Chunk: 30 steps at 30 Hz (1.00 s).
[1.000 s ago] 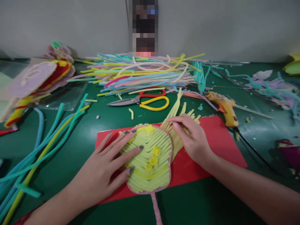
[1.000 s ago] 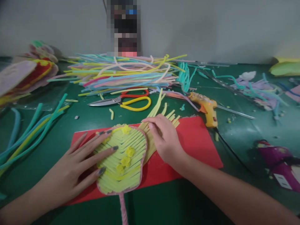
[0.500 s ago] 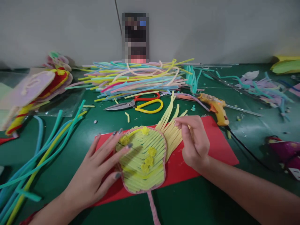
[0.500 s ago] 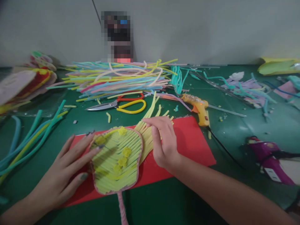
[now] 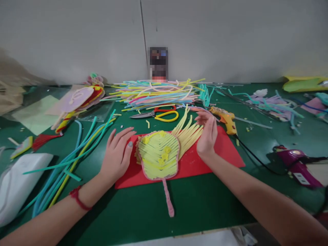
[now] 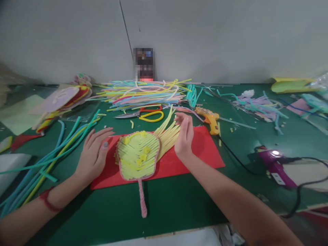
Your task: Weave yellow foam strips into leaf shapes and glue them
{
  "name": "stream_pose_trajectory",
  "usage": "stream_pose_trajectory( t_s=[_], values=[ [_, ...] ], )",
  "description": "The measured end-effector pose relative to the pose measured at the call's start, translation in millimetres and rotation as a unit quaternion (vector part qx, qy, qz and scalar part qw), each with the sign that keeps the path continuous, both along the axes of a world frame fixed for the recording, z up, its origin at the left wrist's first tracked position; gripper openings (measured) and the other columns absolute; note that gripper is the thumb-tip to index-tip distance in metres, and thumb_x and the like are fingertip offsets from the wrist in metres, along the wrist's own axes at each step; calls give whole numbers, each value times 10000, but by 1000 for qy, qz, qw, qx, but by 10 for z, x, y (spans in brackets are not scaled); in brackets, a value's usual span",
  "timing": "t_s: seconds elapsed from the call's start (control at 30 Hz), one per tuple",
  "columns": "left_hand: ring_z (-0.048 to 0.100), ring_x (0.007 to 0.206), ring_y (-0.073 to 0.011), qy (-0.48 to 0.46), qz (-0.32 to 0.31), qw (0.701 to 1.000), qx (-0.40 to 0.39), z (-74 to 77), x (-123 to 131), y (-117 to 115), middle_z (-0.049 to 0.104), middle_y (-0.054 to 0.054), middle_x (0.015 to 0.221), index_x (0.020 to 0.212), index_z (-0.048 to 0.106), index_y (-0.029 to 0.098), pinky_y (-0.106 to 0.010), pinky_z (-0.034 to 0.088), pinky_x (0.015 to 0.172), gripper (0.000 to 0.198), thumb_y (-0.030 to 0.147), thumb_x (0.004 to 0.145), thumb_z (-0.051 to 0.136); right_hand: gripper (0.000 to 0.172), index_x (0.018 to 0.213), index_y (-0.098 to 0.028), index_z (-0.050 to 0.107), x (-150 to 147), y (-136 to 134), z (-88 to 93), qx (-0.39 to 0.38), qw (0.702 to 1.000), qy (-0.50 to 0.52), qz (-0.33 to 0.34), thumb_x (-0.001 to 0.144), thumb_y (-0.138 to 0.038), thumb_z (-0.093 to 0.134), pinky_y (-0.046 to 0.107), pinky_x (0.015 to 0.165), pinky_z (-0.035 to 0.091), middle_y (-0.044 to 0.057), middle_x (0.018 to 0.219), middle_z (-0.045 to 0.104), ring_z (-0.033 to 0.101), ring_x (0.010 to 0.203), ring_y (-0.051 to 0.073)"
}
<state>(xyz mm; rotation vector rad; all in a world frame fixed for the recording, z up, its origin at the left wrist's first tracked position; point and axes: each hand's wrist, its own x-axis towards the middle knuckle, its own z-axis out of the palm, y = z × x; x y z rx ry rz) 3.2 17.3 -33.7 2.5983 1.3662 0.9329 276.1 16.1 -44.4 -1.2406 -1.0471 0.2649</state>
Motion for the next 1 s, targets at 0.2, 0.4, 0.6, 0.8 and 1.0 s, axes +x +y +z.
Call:
stream_pose_trajectory(
  t_s=[0.2, 0.4, 0.6, 0.8, 1.0],
  values=[
    [423, 1281, -228, 26, 19, 999, -38, -9, 43, 11, 513, -120, 1326, 1218, 495, 164, -469, 299, 1115, 363, 331, 970, 288, 380, 911, -220, 525, 221, 169, -88, -22, 989, 122, -87, 895, -518, 289, 396, 775, 471, 73, 902, 555, 579, 839, 209],
    [424, 1281, -215, 40, 16, 998, -53, 9, 67, 15, 512, -110, 1334, 1226, 486, 179, -451, 281, 1123, 374, 348, 962, 280, 393, 939, -218, 484, 247, 208, -103, -16, 986, 125, -112, 889, -531, 251, 391, 795, 467, 75, 935, 562, 576, 858, 201],
    [378, 1316, -208, 50, 21, 995, -88, -7, 66, 24, 471, -113, 1380, 1261, 458, 167, -457, 200, 1149, 404, 360, 965, 263, 458, 897, -213, 482, 195, 188, -69, -5, 985, 118, -126, 879, -594, 229, 388, 781, 464, 60, 870, 546, 559, 818, 194],
    [371, 1322, -195, 48, 22, 993, -102, -6, 70, 31, 463, -114, 1393, 1284, 443, 155, -444, 178, 1153, 433, 370, 975, 230, 428, 841, -215, 463, 196, 210, -84, 8, 984, 120, -128, 880, -580, 242, 379, 786, 457, 48, 818, 535, 530, 753, 181],
    [384, 1315, -190, 49, 23, 992, -111, 10, 66, 14, 468, -109, 1396, 1290, 440, 158, -452, 165, 1154, 430, 346, 976, 215, 424, 836, -208, 460, 178, 205, -95, 20, 985, 121, -125, 890, -572, 249, 377, 781, 456, 52, 816, 533, 522, 737, 181]
  ],
)
